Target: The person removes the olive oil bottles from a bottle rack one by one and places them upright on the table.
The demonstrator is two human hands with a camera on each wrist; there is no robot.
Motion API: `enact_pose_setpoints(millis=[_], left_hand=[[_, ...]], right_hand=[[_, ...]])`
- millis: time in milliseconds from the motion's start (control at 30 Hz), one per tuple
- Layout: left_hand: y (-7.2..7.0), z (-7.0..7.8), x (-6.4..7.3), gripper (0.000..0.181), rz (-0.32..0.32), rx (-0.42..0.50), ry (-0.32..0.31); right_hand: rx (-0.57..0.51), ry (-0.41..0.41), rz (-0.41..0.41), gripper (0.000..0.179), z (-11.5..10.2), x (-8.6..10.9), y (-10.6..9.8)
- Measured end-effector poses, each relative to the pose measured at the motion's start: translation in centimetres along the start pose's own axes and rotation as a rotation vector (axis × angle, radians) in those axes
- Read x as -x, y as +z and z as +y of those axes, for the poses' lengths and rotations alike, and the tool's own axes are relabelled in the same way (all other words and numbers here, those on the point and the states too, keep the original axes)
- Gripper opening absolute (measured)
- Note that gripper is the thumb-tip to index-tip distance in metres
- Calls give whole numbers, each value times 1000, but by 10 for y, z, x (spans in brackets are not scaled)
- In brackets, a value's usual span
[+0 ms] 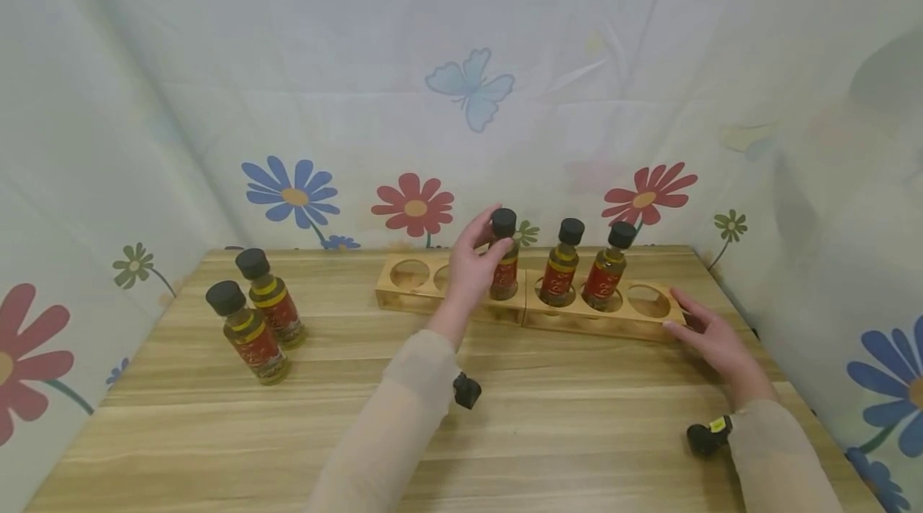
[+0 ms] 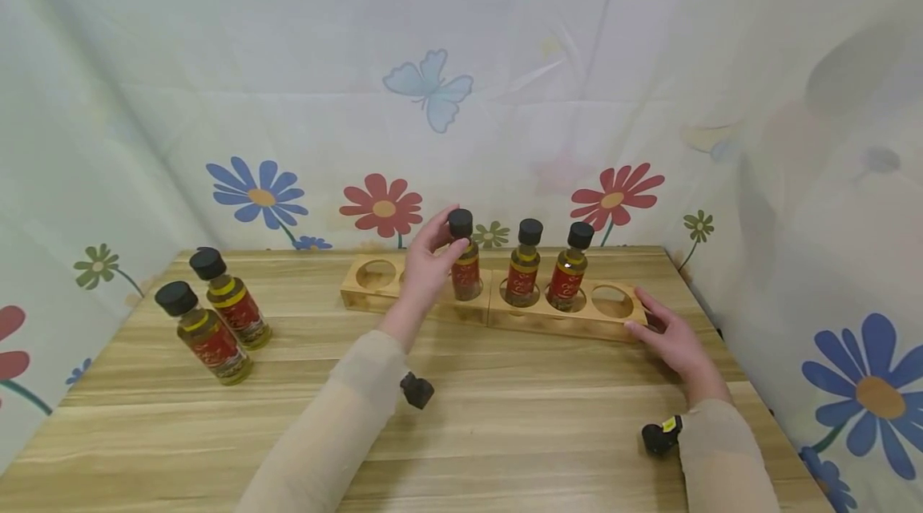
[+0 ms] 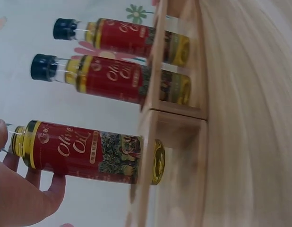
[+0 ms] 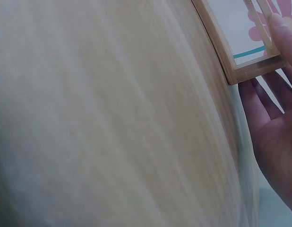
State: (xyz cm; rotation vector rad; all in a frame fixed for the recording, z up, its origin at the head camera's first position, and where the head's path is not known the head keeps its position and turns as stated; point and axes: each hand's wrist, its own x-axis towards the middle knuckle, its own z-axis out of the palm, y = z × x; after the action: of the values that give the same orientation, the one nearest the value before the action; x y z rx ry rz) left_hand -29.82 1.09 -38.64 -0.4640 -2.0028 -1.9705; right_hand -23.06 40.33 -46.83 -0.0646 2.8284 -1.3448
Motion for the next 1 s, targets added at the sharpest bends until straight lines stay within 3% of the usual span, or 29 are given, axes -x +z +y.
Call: enact_pose_setpoints(millis=[233, 467, 733, 1000], left_hand=[[-4, 25, 1, 52, -8, 28, 61], [-8, 47, 11, 53, -33, 56, 78], [-20, 48, 24, 53, -45, 35, 70], [-43, 48, 36, 54, -11, 21, 6]], right_hand=[[-4, 17, -2, 83, -1, 0, 0], [16, 12, -4, 82, 0, 0, 1], [14, 19, -13, 83, 0, -1, 2], [7, 12, -10, 83, 0, -1, 2]])
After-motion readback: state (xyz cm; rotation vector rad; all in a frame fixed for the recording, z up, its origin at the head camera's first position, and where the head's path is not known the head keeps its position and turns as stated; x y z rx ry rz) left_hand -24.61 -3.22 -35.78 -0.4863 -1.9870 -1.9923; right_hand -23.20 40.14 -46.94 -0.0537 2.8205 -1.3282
